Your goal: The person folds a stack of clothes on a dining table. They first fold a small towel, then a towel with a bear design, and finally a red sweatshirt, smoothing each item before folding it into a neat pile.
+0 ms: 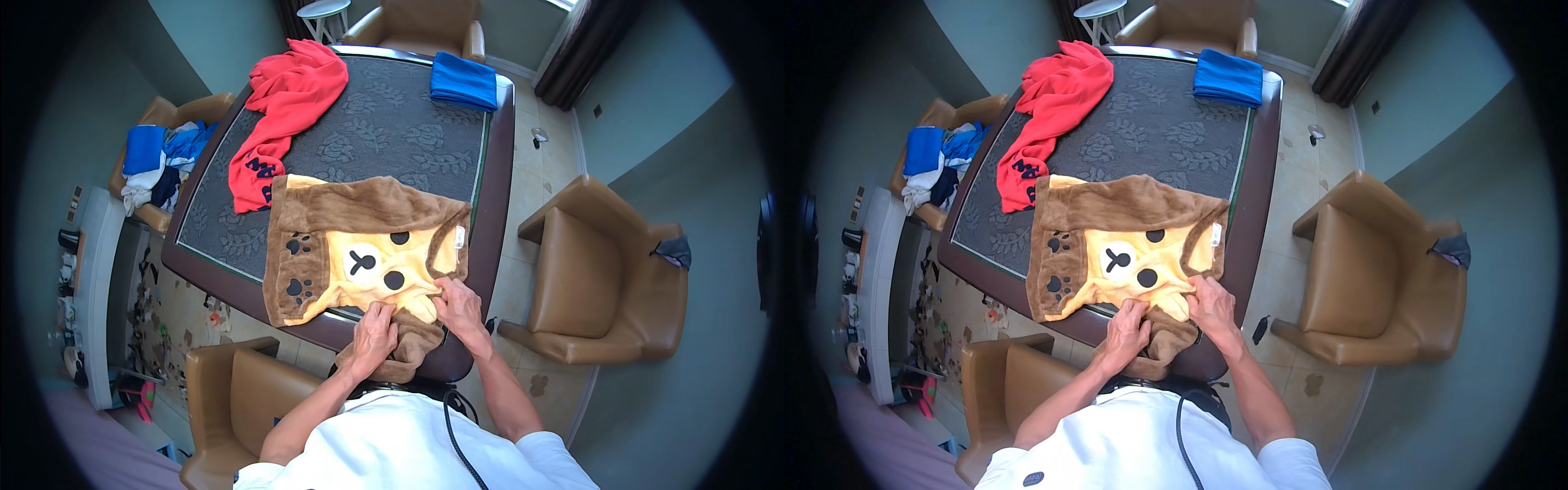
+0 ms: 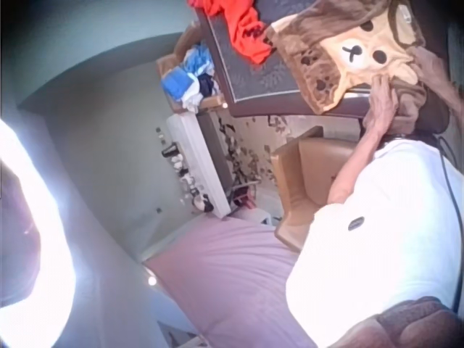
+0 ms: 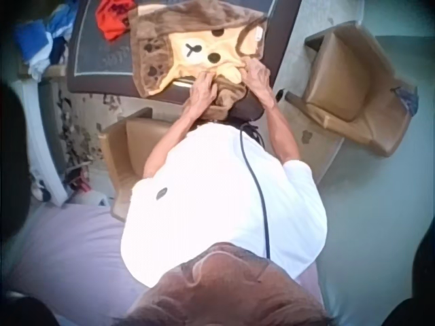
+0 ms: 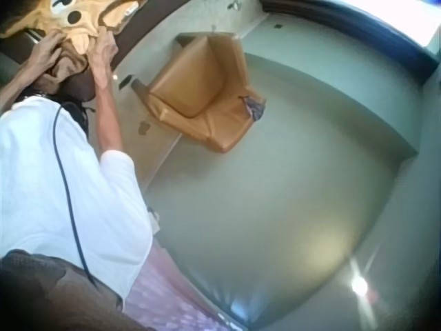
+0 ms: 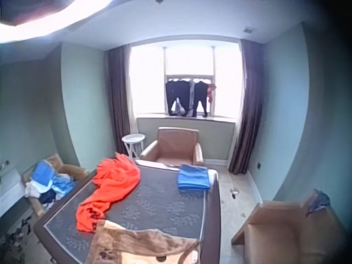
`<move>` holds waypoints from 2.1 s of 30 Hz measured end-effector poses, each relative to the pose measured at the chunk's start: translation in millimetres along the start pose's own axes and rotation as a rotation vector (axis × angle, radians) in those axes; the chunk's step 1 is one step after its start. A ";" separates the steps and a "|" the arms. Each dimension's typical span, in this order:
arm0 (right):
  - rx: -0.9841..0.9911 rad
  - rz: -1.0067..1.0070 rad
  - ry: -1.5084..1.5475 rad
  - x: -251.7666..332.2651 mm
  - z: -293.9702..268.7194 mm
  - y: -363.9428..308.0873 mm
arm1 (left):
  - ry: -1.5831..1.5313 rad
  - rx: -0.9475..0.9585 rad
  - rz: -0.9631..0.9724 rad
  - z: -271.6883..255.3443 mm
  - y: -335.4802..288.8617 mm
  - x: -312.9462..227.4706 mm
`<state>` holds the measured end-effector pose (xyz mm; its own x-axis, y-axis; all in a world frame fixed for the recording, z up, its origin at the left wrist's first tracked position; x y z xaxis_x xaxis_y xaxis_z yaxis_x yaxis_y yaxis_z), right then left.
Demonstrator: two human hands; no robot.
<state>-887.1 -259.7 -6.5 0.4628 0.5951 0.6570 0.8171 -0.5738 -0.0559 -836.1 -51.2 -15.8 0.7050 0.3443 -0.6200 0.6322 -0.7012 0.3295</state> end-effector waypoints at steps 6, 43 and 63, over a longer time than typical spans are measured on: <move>0.044 0.011 -0.059 -11.1 8.5 10.5 | -0.067 0.103 0.075 -4.5 11.8 3.9; 0.159 -0.293 -0.027 40.3 22.5 -45.5 | 0.189 -0.198 0.059 -59.8 -23.0 46.3; 0.255 -0.341 -0.015 72.7 10.9 -47.1 | 0.595 -0.428 -0.369 -101.1 -81.2 81.8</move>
<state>-888.1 -183.3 35.7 0.1546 0.7362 0.6589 0.9822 -0.1863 -0.0223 -797.2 97.0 -21.4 0.4043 0.8639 -0.3003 0.8397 -0.2204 0.4963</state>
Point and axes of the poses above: each hand's wrist, its own y-axis towards the middle knuckle, its own z-axis out of the palm, x = y × z, the point moved 1 cm from there along y, towards the middle knuckle, and after that the axes turned 15 degrees about z, right-handed, at the moved point
